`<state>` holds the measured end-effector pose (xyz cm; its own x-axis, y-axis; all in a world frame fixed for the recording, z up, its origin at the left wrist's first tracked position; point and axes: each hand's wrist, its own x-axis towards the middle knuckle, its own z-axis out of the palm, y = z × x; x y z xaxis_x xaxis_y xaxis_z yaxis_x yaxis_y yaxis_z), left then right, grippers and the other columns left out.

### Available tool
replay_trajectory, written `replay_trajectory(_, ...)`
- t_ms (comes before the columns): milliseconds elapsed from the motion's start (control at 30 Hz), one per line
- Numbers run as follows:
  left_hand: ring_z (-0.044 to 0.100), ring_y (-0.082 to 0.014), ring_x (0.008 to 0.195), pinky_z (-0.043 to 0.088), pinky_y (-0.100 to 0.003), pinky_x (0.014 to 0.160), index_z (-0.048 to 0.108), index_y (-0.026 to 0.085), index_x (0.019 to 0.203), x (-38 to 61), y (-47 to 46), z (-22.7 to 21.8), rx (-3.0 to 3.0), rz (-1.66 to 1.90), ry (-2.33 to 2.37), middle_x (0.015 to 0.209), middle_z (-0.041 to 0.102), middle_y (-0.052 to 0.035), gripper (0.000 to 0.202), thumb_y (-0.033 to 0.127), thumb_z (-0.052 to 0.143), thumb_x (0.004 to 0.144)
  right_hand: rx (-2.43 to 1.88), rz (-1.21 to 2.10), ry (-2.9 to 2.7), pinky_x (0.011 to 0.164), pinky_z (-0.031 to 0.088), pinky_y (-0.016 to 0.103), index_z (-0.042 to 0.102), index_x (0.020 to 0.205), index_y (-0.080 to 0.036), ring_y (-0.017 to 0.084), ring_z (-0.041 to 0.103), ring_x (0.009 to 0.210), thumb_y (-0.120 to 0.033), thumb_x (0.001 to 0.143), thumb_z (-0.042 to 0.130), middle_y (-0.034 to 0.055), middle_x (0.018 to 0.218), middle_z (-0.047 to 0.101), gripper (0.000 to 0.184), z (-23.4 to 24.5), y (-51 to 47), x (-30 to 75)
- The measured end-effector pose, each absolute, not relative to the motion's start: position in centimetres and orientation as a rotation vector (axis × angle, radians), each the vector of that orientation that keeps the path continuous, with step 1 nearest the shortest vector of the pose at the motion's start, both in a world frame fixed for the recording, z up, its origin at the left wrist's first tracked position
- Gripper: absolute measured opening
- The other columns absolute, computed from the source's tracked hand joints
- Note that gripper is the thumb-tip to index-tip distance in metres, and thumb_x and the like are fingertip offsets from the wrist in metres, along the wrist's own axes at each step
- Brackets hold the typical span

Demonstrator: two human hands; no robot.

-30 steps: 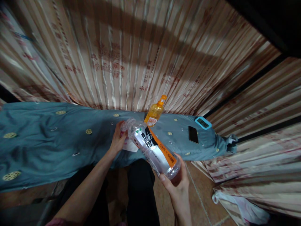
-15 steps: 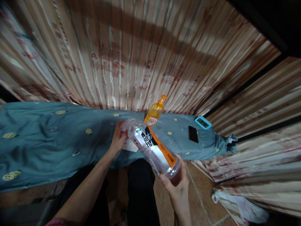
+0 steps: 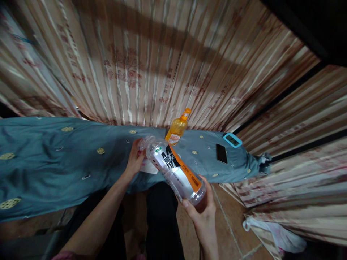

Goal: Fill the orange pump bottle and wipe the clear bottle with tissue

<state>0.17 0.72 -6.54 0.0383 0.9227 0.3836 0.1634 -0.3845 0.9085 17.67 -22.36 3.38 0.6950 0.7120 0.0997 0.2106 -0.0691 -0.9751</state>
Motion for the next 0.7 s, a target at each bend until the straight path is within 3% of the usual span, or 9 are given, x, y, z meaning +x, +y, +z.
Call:
replay_trajectory(400, 0.056, -0.0344, 0.136, 0.044, -0.056, 0.117, 0.051, 0.017, 0.140, 0.11, 0.78, -6.61, 1.626, 1.399, 1.097, 0.140, 0.060, -0.0192, 0.071, 0.068, 0.058, 0.091, -1.588, 0.499, -0.780, 0.104, 0.051, 0.040, 0.060, 0.133, -0.018, 0.032, 0.066, 0.123, -0.052, 0.059, 0.091, 0.0133, 0.135, 0.069, 0.087, 2.88, -22.66, 17.83)
replay_trajectory(700, 0.058, -0.0335, 0.133, 0.045, -0.055, 0.116, 0.052, 0.020, 0.139, 0.20, 0.82, -6.66, 1.637, 1.419, 1.111, 0.139, 0.062, -0.0173, 0.064, 0.061, 0.062, 0.091, -1.594, 0.498, -0.794, 0.106, 0.049, 0.042, 0.060, 0.135, -0.020, 0.033, 0.064, 0.126, -0.051, 0.062, 0.091, 0.0123, 0.136, 0.069, 0.086, 2.66, -22.90, 18.06)
